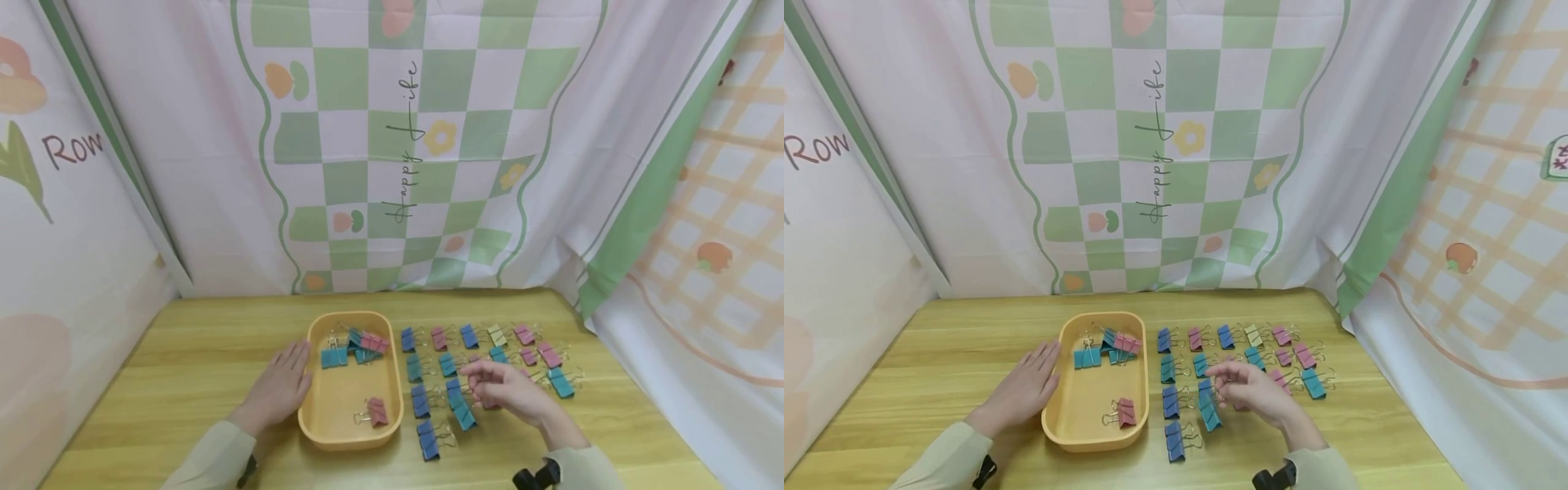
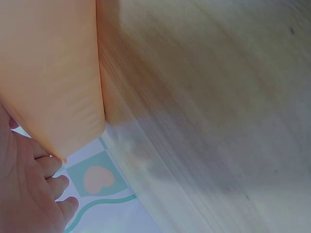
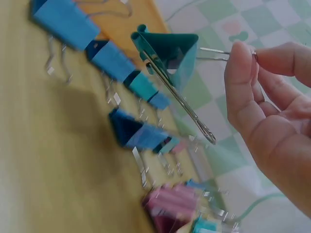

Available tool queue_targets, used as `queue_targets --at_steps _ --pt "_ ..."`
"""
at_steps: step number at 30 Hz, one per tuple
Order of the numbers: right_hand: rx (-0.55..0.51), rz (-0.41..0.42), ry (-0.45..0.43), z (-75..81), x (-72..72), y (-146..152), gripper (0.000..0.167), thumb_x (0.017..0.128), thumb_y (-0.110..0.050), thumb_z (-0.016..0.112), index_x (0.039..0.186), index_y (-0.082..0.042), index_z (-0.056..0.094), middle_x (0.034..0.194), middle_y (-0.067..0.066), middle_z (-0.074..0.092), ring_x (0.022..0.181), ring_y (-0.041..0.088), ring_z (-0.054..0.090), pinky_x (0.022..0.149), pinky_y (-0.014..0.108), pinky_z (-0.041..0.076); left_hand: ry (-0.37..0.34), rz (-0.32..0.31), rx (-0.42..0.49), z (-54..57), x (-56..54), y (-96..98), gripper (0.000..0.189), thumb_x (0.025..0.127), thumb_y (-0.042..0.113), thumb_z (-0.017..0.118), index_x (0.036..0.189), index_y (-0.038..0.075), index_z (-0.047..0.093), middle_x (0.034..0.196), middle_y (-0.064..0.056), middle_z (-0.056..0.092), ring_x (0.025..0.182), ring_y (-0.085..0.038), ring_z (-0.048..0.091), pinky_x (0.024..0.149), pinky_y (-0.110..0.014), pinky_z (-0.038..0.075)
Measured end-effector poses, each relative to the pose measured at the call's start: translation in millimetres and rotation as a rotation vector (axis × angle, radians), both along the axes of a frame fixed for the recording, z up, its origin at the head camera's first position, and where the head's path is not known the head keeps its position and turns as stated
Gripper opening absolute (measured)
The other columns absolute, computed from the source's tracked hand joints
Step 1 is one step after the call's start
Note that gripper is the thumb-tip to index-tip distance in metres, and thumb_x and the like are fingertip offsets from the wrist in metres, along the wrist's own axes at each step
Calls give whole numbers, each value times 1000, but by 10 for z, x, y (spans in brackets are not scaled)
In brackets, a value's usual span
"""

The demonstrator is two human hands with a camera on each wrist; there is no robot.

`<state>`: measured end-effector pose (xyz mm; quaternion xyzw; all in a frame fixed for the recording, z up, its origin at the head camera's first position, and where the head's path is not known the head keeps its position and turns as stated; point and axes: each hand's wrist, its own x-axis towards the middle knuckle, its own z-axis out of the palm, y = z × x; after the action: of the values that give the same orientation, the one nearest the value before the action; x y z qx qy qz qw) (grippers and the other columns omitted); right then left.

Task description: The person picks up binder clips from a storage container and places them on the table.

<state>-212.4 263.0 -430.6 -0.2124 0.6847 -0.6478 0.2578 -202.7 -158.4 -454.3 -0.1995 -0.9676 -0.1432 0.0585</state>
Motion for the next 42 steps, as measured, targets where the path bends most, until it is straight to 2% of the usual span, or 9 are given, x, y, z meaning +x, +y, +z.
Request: queue_targets --at_steps 4,7,12,16,20,26,31,36,42 --pt "-24 70 -12 -115 23 72 42 87 8 48 127 15 38 100 15 50 84 16 55 78 32 51 -4 4 5 12 3 3 53 98 22 38 140 -9 26 146 -23 22 133 -39 20 108 -50 16" --pt "-38 110 0 -202 41 95 40 87 8 48 124 18 37 99 17 50 84 17 56 77 32 52 -7 5 3 26 11 6 53 99 22 38 140 -9 26 146 -23 22 133 -38 20 108 -50 16" --pt "0 99 -5 -268 91 104 41 88 5 50 122 22 34 99 18 51 83 19 57 76 33 53 -6 4 -7 23 12 8 53 99 22 37 140 -9 25 146 -23 23 133 -38 19 108 -50 16" --pt "37 88 -27 -270 119 109 40 89 3 52 121 21 37 99 18 52 84 22 58 77 37 53 -4 4 -6 18 15 5 53 98 22 38 140 -9 26 145 -23 24 133 -38 20 108 -50 16" --pt "112 77 15 -253 127 129 37 90 -1 52 121 17 42 102 19 52 87 25 58 78 40 52 2 5 1 22 21 6 53 98 21 38 140 -9 27 145 -23 24 133 -39 21 107 -50 17" --pt "210 89 107 -205 95 186 31 93 -6 50 119 10 50 104 22 51 85 26 56 70 39 53 8 4 6 18 18 10 53 98 21 38 139 -10 28 145 -24 24 132 -39 22 107 -51 17" --pt "247 63 129 -138 45 212 32 93 -9 51 118 10 50 104 26 53 86 28 56 68 40 53 0 6 0 -3 1 2 53 99 22 37 140 -9 26 146 -23 22 133 -39 20 108 -49 15" --pt "269 40 126 19 -32 160 37 94 -13 50 121 13 46 101 28 54 82 32 57 70 45 52 -9 12 -2 -16 -9 -5 54 99 23 37 141 -8 24 146 -22 22 134 -38 19 109 -48 13" --pt "290 29 169 251 -163 -53 35 95 -14 50 121 9 47 103 21 54 92 36 54 77 48 49 -15 9 -6 -5 -3 -1 54 99 24 36 141 -8 24 147 -22 22 134 -38 19 109 -48 13"
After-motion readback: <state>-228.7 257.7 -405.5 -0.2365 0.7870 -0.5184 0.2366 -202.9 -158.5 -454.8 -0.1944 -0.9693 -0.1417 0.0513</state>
